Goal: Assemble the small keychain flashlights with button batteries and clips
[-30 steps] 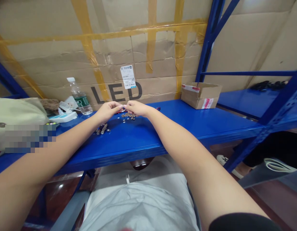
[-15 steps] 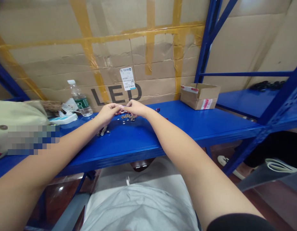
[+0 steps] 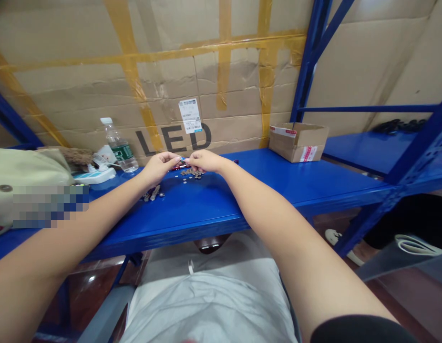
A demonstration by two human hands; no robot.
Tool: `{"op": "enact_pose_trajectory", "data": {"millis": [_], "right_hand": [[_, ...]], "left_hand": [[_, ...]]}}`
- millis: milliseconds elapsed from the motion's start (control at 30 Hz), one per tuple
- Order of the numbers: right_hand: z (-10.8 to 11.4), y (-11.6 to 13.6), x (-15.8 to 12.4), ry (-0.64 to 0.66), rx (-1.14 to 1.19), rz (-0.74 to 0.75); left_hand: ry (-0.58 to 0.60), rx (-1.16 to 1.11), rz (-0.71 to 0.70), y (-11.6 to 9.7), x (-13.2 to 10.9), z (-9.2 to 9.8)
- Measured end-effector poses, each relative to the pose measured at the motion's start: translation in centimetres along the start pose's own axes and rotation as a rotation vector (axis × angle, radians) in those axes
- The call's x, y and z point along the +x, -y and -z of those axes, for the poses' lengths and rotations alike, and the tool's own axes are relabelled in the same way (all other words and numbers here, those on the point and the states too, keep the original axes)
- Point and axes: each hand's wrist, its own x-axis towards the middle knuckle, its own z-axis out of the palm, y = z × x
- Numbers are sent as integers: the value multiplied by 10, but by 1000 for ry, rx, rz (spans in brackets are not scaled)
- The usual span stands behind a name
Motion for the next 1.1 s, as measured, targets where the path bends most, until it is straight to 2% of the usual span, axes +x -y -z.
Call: {"op": "enact_pose_trajectory", "data": {"millis": [133,233,333,433,600,767,933,1033,1100], "right_hand": [[-3,0,3,22,70,-10],[-6,-1,7,-83,-96,28],[-6,-3,9,-187,-322,143],[-5,-2,8,-185,-406,178],[-2,4,5,-116,-455,87],[6,7,3,-222,-340,8],[26,-1,3,-443,-288,-2],[35,-8,4,-485,-259,-15],[38,-12,5,-509,-238,-64]], "left_hand": [[-19,-79,20,-2,3,-2],[-55,-170,101,0,7,-4],[-57,-182,170,3,8,-3],[-66,-103,175,6,9,-1],[-31,13,139,8,9,0],[41,254,62,-1,9,-4],[261,568,-144,-19,18,-31],[369,644,-309,-28,33,-59],[424,707,-371,-30,45,-77]]}}
